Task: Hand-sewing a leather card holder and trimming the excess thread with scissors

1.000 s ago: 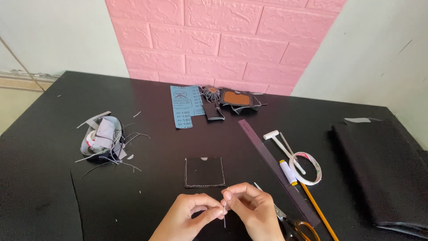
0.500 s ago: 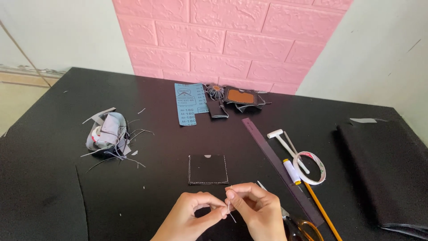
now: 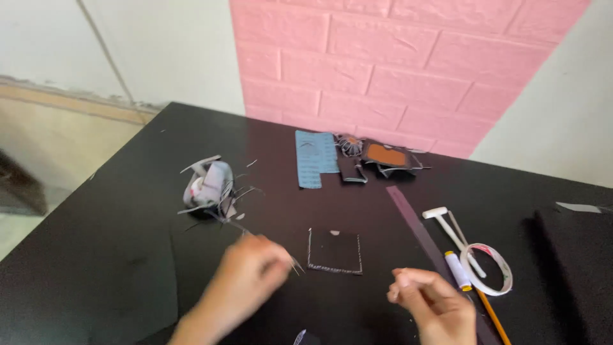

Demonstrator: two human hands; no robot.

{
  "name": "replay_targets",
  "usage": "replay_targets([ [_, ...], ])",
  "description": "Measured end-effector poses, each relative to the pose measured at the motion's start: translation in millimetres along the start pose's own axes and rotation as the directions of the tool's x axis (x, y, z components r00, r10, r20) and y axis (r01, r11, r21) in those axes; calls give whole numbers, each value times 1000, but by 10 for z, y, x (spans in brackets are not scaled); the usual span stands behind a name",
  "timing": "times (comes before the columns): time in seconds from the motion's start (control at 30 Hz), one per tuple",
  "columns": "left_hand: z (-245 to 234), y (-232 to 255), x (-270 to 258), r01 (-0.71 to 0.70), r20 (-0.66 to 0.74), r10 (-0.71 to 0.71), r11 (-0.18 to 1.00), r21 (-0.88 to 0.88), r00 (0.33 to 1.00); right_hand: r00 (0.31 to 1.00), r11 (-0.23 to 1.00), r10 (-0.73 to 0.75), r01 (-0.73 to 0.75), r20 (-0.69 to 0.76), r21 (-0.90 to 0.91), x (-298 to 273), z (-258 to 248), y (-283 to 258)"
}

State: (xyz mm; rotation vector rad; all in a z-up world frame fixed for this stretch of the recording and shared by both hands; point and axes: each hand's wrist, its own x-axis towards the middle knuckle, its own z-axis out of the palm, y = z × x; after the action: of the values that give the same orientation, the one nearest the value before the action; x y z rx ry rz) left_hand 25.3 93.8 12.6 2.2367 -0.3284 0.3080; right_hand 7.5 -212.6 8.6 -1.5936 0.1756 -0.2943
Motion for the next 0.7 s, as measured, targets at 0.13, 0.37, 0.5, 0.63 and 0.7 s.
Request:
replay_targets([
  [0.13, -694, -678, 212, 48, -121, -12, 953, 300, 993, 999, 999, 24, -22, -40, 35, -78, 2, -214],
  [0.37, -1050, -703, 191, 242, -100, -221, 907, 345, 970, 995, 995, 95, -95, -25, -24, -114, 46, -279],
  [0.5, -1073, -659, 112, 266, -152, -233, 927, 265, 961, 998, 999, 52, -51, 32, -18, -140, 68, -254],
  [0.63, -1119, -575, 60, 314, -163, -280, 916, 250, 946, 998, 998, 50, -49, 45, -38, -166, 84, -295],
  [0.7, -1122, -709, -1, 243, -157, -209, 940, 241, 965, 997, 998, 47, -45, 55, -36, -151, 53, -301],
])
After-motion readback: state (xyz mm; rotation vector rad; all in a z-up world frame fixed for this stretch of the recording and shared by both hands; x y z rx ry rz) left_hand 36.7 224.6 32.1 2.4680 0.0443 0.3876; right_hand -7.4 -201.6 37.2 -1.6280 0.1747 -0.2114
